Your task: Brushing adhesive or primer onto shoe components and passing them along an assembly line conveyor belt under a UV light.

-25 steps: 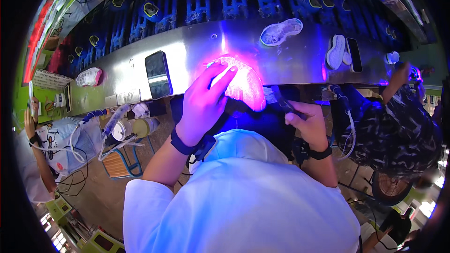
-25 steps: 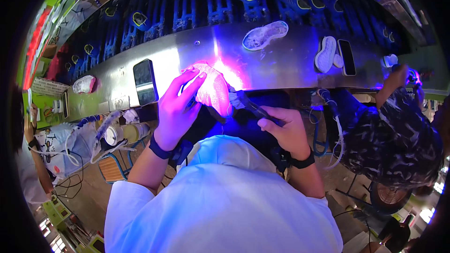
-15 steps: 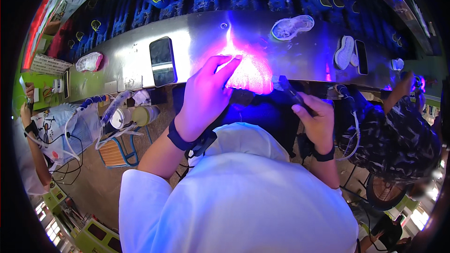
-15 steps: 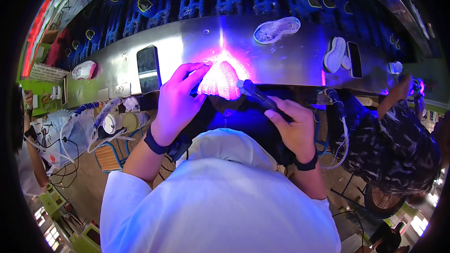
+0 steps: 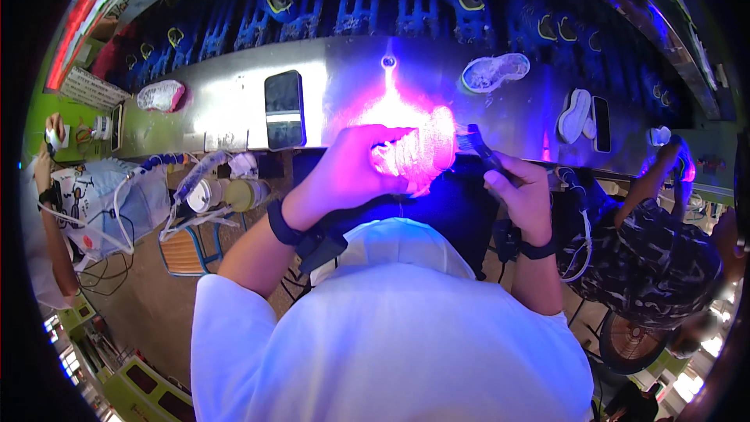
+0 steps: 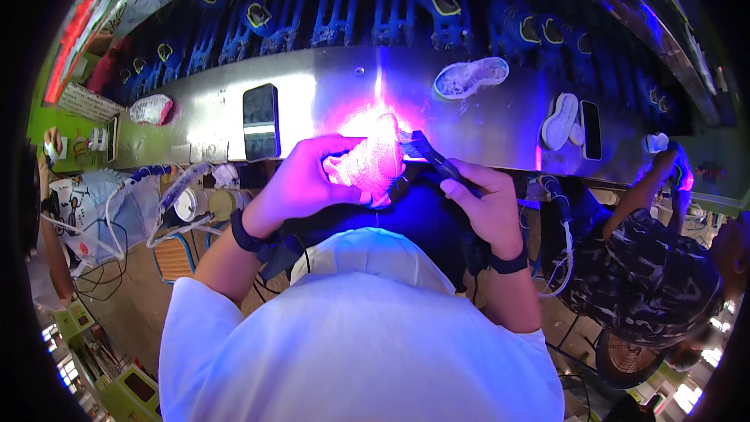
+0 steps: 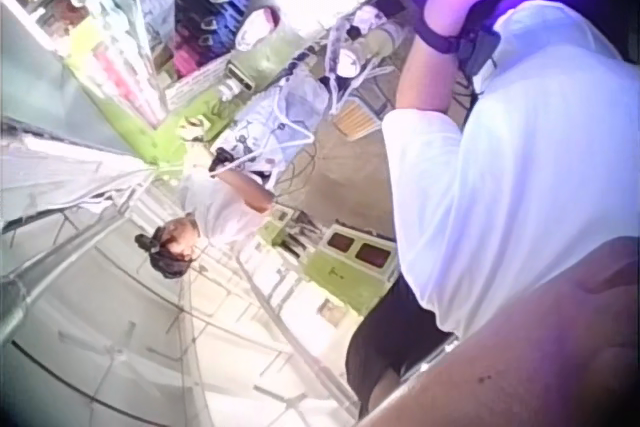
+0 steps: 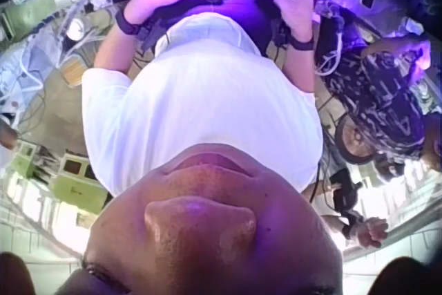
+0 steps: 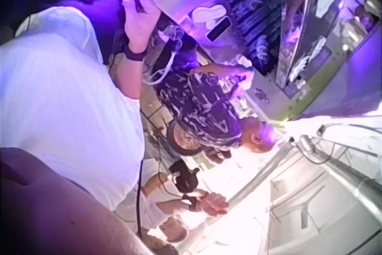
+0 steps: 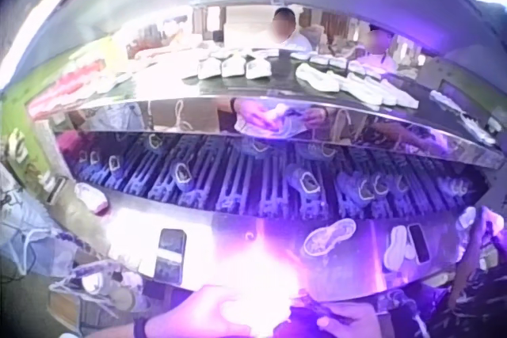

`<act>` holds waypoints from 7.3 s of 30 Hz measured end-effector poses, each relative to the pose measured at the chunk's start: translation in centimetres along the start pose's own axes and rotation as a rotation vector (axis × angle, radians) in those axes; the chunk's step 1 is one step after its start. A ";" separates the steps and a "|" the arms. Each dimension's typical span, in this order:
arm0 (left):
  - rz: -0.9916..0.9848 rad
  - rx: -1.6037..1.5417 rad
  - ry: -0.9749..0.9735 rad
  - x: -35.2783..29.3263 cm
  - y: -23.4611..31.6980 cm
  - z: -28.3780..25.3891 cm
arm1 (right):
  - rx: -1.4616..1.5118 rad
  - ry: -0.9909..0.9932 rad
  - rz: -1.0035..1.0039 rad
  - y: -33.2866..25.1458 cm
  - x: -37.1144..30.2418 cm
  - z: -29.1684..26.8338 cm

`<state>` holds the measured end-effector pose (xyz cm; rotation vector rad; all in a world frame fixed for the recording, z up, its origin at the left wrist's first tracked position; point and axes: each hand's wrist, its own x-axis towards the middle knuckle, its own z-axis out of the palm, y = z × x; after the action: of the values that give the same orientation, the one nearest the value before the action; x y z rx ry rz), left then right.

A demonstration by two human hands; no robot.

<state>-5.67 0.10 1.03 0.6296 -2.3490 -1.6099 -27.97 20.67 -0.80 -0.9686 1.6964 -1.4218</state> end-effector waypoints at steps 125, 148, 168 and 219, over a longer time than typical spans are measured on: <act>-0.201 1.413 0.311 32.9 -13.5 -20.8 | 0.136 0.346 0.179 9.6 5.6 -8.3; 0.304 0.154 0.380 10.9 -1.9 -1.2 | 0.111 0.319 0.030 4.8 2.6 -5.1; 0.987 0.656 0.311 1.8 1.5 0.7 | -0.264 0.061 -0.242 -3.8 0.5 -1.5; 0.050 0.167 -0.021 1.2 1.0 1.1 | -0.281 -0.016 -0.184 0.2 -0.2 -2.8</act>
<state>-7.43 0.70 1.48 0.5834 -2.5117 -1.4169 -30.37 22.13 -0.57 -1.3157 1.8679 -1.3060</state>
